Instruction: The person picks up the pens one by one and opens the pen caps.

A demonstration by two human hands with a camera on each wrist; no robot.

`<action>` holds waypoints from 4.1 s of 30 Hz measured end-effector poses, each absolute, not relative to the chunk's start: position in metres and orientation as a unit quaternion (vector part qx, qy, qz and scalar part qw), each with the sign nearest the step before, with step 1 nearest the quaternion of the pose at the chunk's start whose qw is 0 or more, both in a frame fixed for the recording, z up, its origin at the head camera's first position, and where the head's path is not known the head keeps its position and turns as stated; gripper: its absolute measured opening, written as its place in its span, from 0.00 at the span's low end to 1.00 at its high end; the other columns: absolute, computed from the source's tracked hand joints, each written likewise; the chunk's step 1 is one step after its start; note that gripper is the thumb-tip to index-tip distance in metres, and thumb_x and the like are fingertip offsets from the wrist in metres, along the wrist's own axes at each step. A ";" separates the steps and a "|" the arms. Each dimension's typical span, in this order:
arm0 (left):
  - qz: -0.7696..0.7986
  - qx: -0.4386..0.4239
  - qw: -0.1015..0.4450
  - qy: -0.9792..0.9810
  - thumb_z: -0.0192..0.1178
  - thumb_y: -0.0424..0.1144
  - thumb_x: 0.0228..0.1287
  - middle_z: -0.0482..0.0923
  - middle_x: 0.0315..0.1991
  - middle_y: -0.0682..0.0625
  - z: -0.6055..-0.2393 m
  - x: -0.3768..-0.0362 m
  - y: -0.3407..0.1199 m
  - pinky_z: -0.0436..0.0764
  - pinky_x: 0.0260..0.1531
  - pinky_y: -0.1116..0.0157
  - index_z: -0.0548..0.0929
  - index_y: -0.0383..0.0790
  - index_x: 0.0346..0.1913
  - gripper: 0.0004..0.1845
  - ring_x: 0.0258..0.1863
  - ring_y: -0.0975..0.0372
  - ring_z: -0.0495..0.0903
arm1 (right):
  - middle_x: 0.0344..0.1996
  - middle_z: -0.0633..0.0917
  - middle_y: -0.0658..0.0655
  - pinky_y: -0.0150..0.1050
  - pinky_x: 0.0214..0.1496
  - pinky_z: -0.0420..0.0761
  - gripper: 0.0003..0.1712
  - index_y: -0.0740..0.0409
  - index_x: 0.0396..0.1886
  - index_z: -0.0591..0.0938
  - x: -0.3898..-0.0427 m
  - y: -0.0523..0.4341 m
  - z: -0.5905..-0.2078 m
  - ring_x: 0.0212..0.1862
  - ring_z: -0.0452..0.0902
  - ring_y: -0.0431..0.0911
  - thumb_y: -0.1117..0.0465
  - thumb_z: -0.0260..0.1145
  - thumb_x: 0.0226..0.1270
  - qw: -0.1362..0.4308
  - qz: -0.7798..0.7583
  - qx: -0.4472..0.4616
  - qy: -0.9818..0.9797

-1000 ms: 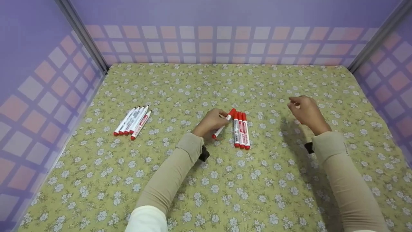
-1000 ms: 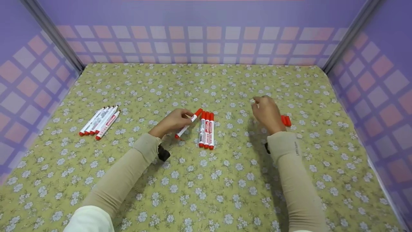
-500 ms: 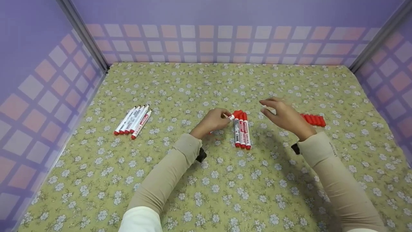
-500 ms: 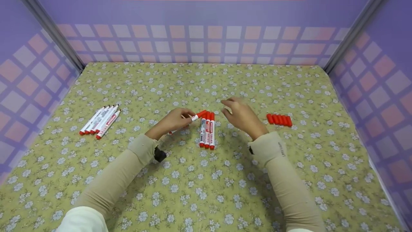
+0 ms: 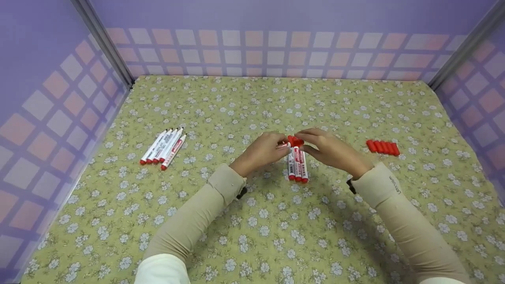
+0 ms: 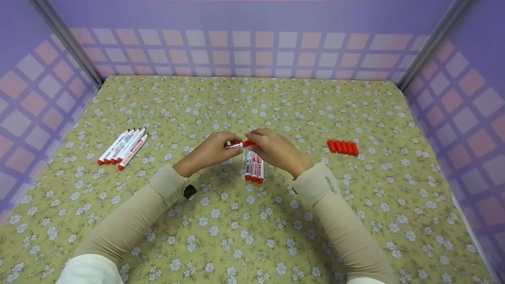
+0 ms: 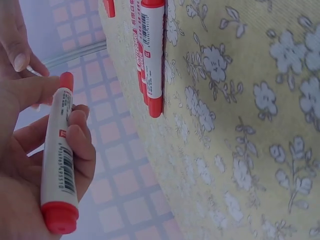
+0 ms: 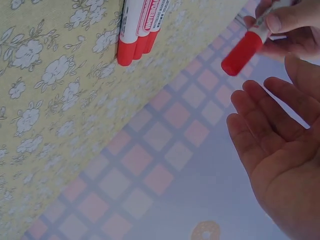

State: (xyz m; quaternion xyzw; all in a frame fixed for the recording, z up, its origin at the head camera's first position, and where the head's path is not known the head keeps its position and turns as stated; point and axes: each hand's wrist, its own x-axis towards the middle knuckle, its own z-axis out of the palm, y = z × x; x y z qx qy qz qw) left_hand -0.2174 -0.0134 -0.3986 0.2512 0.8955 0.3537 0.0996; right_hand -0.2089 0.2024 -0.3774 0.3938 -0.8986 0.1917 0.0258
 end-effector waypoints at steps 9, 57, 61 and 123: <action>0.240 0.328 0.007 0.914 0.53 0.42 0.72 0.82 0.47 0.49 -0.393 -0.208 -0.016 0.81 0.44 0.64 0.83 0.42 0.52 0.14 0.44 0.61 0.82 | 0.56 0.80 0.64 0.44 0.52 0.81 0.23 0.64 0.63 0.75 -0.201 0.186 -0.377 0.55 0.79 0.54 0.64 0.61 0.69 0.025 0.146 0.401 -0.904; 0.218 0.399 -0.027 0.890 0.54 0.37 0.70 0.82 0.38 0.49 -0.395 -0.199 -0.026 0.75 0.27 0.68 0.86 0.40 0.44 0.11 0.26 0.63 0.74 | 0.15 0.80 0.56 0.38 0.25 0.75 0.04 0.63 0.27 0.81 -0.187 0.171 -0.392 0.19 0.71 0.47 0.69 0.68 0.60 0.221 0.025 0.471 -0.854; 0.229 0.390 -0.007 0.892 0.54 0.37 0.70 0.82 0.37 0.49 -0.396 -0.200 -0.027 0.72 0.27 0.69 0.87 0.40 0.42 0.10 0.25 0.64 0.72 | 0.19 0.84 0.57 0.39 0.29 0.78 0.03 0.64 0.29 0.81 -0.187 0.172 -0.396 0.22 0.75 0.48 0.69 0.68 0.59 0.234 0.000 0.477 -0.847; 0.305 0.167 0.062 0.935 0.46 0.31 0.71 0.75 0.47 0.37 -0.419 -0.222 -0.112 0.75 0.36 0.60 0.75 0.29 0.61 0.19 0.37 0.55 0.72 | 0.32 0.88 0.61 0.42 0.43 0.84 0.09 0.68 0.41 0.85 -0.194 0.173 -0.399 0.35 0.84 0.51 0.69 0.67 0.62 0.250 0.003 0.484 -0.839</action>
